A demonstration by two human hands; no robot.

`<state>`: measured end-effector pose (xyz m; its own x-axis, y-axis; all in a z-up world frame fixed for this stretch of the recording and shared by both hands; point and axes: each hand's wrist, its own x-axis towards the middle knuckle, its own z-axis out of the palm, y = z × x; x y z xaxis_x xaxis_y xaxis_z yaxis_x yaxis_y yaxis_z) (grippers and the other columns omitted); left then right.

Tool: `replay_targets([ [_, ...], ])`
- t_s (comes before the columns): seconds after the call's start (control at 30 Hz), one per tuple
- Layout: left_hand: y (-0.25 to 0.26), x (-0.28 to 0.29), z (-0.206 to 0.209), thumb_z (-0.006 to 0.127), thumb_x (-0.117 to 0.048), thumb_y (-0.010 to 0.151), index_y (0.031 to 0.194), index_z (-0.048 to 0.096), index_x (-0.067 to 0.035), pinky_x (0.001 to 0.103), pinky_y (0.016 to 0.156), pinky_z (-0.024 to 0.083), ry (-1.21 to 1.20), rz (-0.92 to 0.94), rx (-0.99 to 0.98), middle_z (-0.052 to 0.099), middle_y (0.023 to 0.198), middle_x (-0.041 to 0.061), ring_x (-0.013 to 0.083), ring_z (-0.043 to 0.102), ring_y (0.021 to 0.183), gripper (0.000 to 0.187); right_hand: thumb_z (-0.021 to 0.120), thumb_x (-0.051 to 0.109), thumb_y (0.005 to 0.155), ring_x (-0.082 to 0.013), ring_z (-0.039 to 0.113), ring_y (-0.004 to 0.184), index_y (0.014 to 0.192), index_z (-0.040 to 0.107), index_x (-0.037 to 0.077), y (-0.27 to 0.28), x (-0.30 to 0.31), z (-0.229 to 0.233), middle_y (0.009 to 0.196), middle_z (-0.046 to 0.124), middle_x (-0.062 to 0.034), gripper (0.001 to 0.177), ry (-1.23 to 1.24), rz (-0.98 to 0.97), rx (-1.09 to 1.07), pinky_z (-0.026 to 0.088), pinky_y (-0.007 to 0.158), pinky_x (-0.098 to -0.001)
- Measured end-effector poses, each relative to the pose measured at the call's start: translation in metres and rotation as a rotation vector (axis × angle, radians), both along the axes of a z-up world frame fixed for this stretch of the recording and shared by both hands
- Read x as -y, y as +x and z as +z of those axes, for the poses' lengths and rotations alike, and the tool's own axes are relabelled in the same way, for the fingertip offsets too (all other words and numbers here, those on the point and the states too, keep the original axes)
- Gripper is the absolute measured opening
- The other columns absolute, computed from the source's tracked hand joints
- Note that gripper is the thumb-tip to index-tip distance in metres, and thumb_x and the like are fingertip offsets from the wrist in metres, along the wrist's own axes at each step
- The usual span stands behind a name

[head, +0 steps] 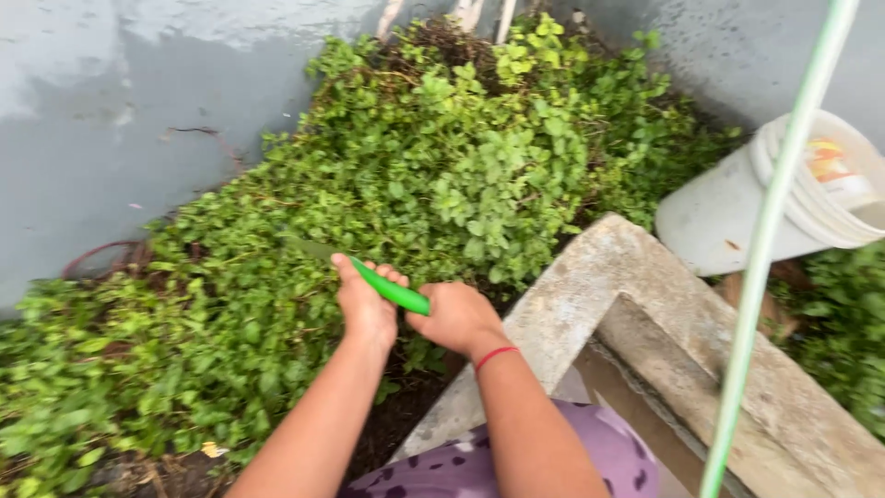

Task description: Water a small patch of garden plants using a green garden hose.

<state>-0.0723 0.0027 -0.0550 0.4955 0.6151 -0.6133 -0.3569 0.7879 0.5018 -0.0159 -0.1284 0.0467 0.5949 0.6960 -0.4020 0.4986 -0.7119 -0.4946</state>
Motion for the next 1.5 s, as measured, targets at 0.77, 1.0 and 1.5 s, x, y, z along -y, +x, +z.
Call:
replay_targets([
  [0.77,0.011,-0.008,0.014,0.035,-0.062,0.105,0.090,0.041,-0.011,0.032,0.052,0.041,-0.105,-0.228,-0.046,0.043,0.068,0.003,0.0159,0.041,0.057,0.053,0.069,0.034,0.078,-0.0373,0.072,0.085,0.089,0.071,0.006,-0.006,0.002,0.008,0.088,0.074,-0.0206,0.030,-0.015,-0.054,-0.144,0.055,0.082,-0.0451],
  [1.0,0.025,-0.013,0.025,0.041,-0.062,0.104,0.089,0.039,-0.012,0.027,0.044,0.033,-0.081,-0.367,-0.067,0.038,0.063,-0.002,0.0099,0.034,0.049,0.052,0.066,0.030,0.078,-0.0373,0.071,0.077,0.085,0.069,0.005,-0.005,0.002,-0.013,0.082,0.073,-0.0195,0.026,0.114,-0.060,-0.203,0.056,0.078,-0.0431],
  [1.5,0.082,0.023,0.100,0.055,-0.064,0.096,0.081,0.044,-0.012,0.026,0.034,0.027,0.404,-0.634,-0.167,0.040,0.056,-0.004,0.0070,0.033,0.040,0.055,0.068,0.023,0.080,-0.0218,0.065,0.060,0.068,0.067,0.004,0.014,0.010,-0.039,0.066,0.070,-0.0106,0.023,0.336,-0.399,-0.282,0.053,0.066,-0.0364],
])
